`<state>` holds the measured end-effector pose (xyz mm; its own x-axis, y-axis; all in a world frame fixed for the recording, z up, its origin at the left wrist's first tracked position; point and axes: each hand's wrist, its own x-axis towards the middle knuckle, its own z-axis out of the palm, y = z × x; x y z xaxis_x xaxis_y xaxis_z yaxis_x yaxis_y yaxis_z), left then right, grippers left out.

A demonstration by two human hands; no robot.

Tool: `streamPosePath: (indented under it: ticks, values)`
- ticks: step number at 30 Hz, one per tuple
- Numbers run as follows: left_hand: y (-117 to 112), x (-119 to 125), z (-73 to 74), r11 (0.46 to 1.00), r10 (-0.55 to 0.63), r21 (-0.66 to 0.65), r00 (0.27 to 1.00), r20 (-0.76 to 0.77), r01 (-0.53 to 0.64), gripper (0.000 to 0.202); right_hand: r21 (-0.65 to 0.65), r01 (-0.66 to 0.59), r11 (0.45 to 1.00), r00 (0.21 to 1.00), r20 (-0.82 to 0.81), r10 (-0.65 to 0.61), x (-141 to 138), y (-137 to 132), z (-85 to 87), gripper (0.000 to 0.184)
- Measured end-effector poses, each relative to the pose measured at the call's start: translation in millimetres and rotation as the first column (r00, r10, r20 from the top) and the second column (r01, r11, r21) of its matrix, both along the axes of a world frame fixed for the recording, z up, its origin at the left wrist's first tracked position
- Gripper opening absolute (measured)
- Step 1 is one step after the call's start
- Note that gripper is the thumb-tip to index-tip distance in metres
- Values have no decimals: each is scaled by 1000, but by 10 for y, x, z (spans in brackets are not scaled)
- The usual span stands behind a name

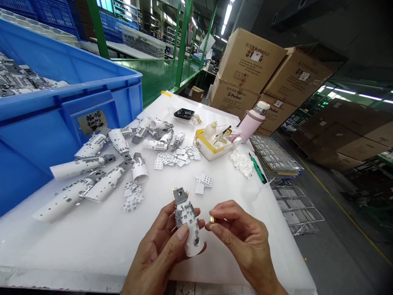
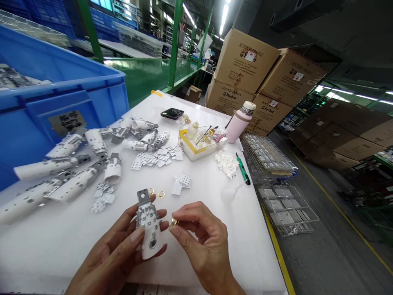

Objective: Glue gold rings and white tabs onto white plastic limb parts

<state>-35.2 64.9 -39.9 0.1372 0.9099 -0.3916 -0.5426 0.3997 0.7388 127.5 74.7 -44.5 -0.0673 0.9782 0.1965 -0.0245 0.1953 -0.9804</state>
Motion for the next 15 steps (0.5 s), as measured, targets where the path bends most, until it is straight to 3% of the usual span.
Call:
streamPosePath:
  ticks: [5, 10, 15]
  values:
    - [-2, 9, 41, 999, 46, 15, 999, -6, -46, 51, 30, 14, 999, 999, 39, -15, -21, -31, 34, 16]
    - [-27, 41, 139, 993, 109, 63, 989, -95, -103, 45, 144, -18, 989, 982, 190, -9, -38, -63, 54, 20]
    - [-29, 57, 113, 989, 109, 113, 987, -121, -96, 43, 227, -45, 973, 954, 300, -25, -74, -95, 58, 21]
